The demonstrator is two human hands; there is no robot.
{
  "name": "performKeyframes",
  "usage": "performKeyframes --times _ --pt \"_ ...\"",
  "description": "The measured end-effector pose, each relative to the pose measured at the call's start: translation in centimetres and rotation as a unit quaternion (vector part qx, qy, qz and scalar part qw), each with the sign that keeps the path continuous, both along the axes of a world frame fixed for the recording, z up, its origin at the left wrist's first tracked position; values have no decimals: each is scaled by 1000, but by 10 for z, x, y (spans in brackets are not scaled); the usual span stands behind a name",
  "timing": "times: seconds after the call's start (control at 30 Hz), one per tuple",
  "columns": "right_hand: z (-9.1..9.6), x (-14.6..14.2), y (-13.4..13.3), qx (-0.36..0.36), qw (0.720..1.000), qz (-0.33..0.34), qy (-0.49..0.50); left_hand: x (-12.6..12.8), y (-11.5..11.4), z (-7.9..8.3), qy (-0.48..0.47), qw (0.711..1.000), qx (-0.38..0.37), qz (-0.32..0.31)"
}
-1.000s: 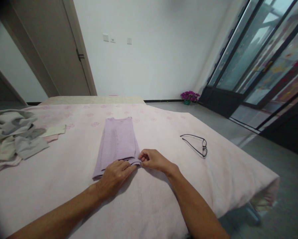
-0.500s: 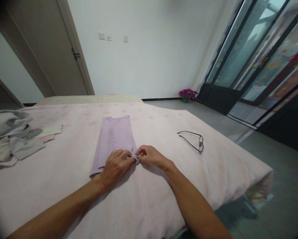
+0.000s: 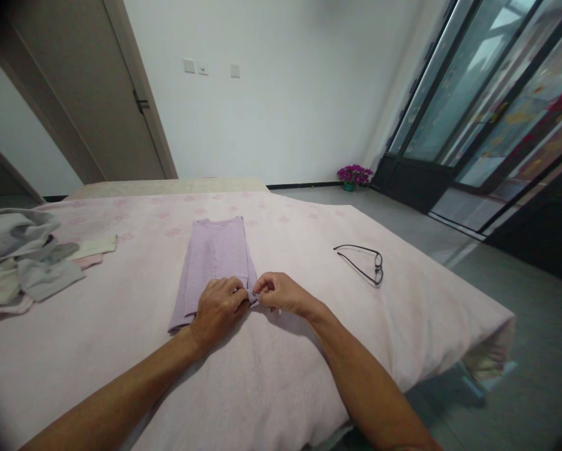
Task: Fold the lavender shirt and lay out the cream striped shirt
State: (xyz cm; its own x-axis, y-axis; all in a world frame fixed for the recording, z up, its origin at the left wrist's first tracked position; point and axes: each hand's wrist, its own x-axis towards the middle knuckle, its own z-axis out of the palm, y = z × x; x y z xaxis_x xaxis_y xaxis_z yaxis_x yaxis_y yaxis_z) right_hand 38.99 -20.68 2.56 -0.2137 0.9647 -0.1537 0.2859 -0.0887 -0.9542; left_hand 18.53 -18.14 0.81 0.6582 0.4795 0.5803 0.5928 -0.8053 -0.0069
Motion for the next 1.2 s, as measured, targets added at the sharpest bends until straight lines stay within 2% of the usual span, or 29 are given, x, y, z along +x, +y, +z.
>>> performKeyframes --times 0.17,0.33,0.6,0.7,0.8,0.9,1.07,1.2 --pt "-9 -4 3 37 998 -30 -40 0 0 -4 -10 999 -12 -27" --pt "-9 -7 2 48 996 -41 -56 -1 -3 -6 -19 997 -46 -56" --pt "-11 -8 0 84 990 -20 -113 -10 -6 -5 -74 978 -167 -103" --pt "-9 -10 -1 100 979 -37 -173 -18 -6 -3 -93 966 -206 -128" --pt "-2 -11 -3 131 959 -46 -246 -27 -8 2 -85 970 -188 -132" --pt "5 -11 -5 148 945 -37 -290 -31 -10 4 -52 984 -138 -103" --pt "12 -13 -8 162 922 -25 -350 -29 -13 -3 -20 992 -111 -52" --pt "13 -13 -11 191 919 -2 -346 -28 -12 -8 -14 994 -100 -35"
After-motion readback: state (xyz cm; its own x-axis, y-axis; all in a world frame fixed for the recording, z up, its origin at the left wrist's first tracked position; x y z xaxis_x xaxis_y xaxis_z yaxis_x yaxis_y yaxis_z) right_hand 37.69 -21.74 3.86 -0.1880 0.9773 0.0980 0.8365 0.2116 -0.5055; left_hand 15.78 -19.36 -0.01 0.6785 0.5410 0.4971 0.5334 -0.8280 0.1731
